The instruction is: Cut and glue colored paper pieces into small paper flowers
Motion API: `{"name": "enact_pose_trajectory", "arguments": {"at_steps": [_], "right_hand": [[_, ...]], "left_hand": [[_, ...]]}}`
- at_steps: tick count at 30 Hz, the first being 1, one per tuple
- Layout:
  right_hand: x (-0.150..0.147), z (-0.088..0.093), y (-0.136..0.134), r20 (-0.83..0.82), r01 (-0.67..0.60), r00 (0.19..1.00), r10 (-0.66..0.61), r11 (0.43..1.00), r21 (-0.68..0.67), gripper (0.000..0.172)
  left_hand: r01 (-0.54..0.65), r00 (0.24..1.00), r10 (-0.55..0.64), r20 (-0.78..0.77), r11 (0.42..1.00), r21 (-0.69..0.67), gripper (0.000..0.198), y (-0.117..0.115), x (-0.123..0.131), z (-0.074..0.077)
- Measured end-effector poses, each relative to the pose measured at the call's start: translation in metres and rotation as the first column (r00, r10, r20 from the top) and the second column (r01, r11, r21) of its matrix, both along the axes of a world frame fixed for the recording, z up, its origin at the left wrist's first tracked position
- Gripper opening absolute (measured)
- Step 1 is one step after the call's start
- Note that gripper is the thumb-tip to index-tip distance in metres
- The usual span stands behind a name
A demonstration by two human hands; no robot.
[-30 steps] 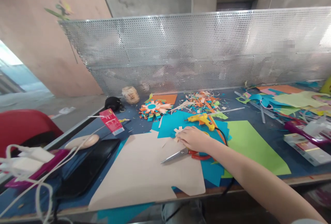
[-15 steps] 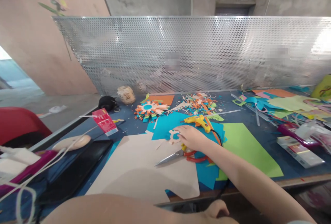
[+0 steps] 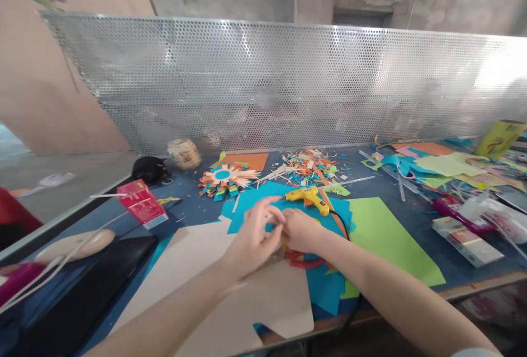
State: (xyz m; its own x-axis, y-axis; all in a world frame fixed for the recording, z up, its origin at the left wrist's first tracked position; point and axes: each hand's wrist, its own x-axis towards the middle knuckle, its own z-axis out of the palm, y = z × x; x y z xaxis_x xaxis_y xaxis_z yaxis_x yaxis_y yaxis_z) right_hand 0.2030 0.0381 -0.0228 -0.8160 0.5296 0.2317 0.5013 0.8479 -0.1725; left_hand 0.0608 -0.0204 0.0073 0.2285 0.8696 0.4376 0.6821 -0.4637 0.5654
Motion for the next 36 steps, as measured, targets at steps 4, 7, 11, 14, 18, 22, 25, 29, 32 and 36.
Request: {"name": "enact_pose_trajectory", "arguments": {"at_steps": [4, 7, 11, 14, 18, 22, 25, 29, 32, 36], "right_hand": [[-0.001, 0.008, -0.006, 0.020, 0.058, 0.998, -0.057, 0.998, -0.028, 0.031], [-0.001, 0.012, -0.008, 0.027, 0.065, 0.998, -0.064, 0.997, -0.051, 0.033], [0.001, 0.011, -0.007, 0.019, 0.059, 0.998, -0.058, 0.996, -0.066, 0.031], [0.001, 0.008, -0.006, 0.005, 0.045, 0.999, -0.045, 0.997, -0.067, 0.029], [0.000, 0.006, -0.006, 0.002, 0.028, 1.000, -0.028, 0.997, -0.070, 0.027], [0.001, 0.007, -0.007, 0.001, 0.028, 1.000, -0.028, 0.996, -0.089, 0.027], [0.002, 0.010, -0.009, -0.002, 0.040, 0.999, -0.040, 0.994, -0.102, 0.028], [0.002, 0.013, -0.011, -0.011, 0.033, 0.999, -0.034, 0.993, -0.116, 0.028], [0.001, 0.013, -0.010, -0.031, -0.008, 1.000, 0.004, 0.992, -0.130, 0.026], [0.001, 0.009, -0.008, -0.073, -0.002, 0.997, -0.010, 0.987, -0.158, 0.028]], "left_hand": [[-0.194, 0.968, 0.207, -0.144, 0.976, 0.095, 0.031, 0.041, -0.041, -0.012], [-0.283, 0.891, 0.306, -0.335, 0.952, 0.116, 0.036, 0.054, -0.062, -0.014], [-0.403, 0.800, 0.325, -0.505, 0.914, -0.050, 0.076, 0.054, -0.071, -0.015], [-0.410, 0.809, 0.288, -0.512, 0.901, -0.141, 0.078, 0.055, -0.071, -0.021], [-0.372, 0.868, 0.304, -0.393, 0.922, -0.107, 0.063, 0.060, -0.075, -0.027], [-0.385, 0.888, 0.341, -0.308, 0.918, -0.096, 0.056, 0.061, -0.077, -0.025], [-0.379, 0.910, 0.351, -0.222, 0.920, -0.097, 0.053, 0.056, -0.076, -0.017], [-0.372, 0.925, 0.359, -0.125, 0.922, -0.108, 0.052, 0.052, -0.081, -0.007], [-0.392, 0.920, 0.390, -0.042, 0.913, -0.116, 0.054, 0.055, -0.091, -0.003], [-0.320, 0.900, 0.364, 0.239, 0.925, -0.202, 0.061, 0.060, -0.105, -0.002]]}}
